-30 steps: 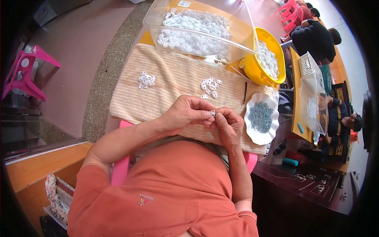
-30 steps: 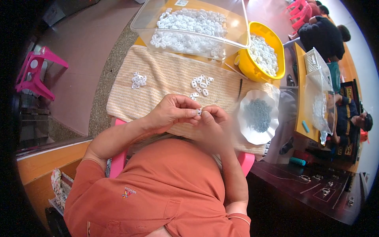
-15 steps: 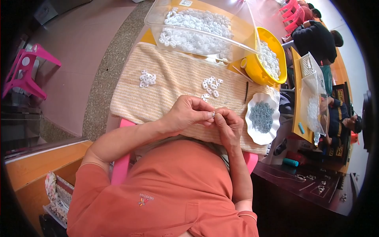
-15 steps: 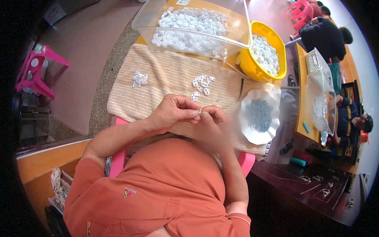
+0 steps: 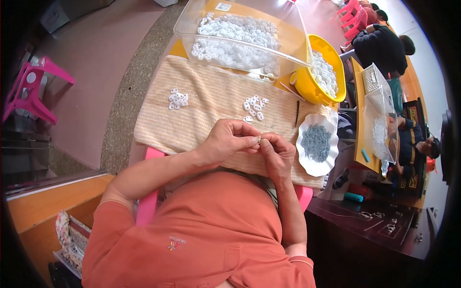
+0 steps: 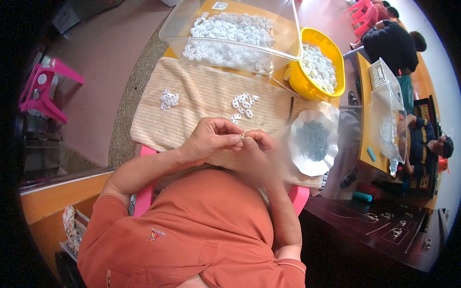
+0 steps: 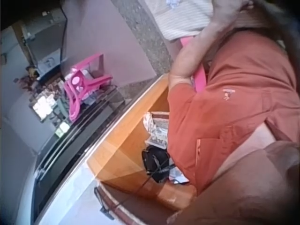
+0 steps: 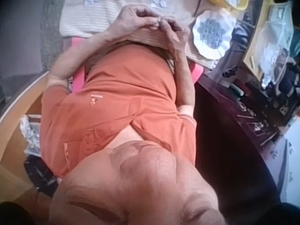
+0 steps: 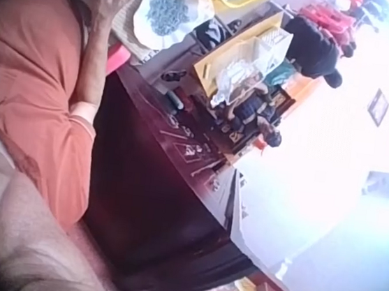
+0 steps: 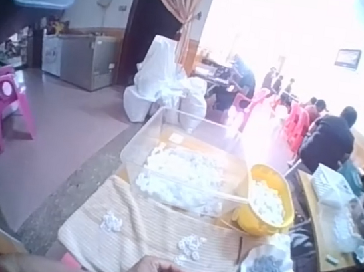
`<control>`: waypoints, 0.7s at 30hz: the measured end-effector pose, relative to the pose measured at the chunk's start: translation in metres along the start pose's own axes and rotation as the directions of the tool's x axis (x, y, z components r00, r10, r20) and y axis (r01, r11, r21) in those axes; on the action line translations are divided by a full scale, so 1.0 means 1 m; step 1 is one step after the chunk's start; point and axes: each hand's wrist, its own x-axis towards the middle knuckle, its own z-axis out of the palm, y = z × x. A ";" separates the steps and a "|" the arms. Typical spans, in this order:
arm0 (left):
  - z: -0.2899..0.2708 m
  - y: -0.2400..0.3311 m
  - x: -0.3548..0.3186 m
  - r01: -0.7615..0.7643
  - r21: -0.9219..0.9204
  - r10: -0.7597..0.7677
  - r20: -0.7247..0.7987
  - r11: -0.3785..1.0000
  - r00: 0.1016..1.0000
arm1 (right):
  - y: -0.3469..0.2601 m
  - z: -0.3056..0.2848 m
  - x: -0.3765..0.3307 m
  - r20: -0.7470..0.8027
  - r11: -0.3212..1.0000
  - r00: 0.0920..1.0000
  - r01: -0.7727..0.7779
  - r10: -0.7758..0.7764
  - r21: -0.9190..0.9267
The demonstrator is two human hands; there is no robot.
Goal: Sorting and handling small white plastic components at a workbench.
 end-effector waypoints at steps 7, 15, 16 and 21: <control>-0.002 0.000 0.001 0.004 -0.026 -0.004 0.007 1.000 1.000 | -0.002 0.005 0.002 -0.014 0.998 0.999 0.045 -0.044 0.033; -0.005 0.001 0.001 0.020 -0.082 -0.020 0.003 0.996 1.000 | -0.001 0.006 0.000 -0.068 0.990 0.996 -0.043 0.052 0.133; -0.006 0.002 0.001 0.028 -0.092 -0.028 0.003 0.995 1.000 | -0.002 0.006 0.000 -0.067 0.988 0.996 -0.043 0.053 0.145; -0.007 0.001 0.001 0.022 -0.096 -0.023 -0.007 0.995 1.000 | -0.004 0.007 -0.001 -0.071 0.980 0.997 -0.026 0.041 0.196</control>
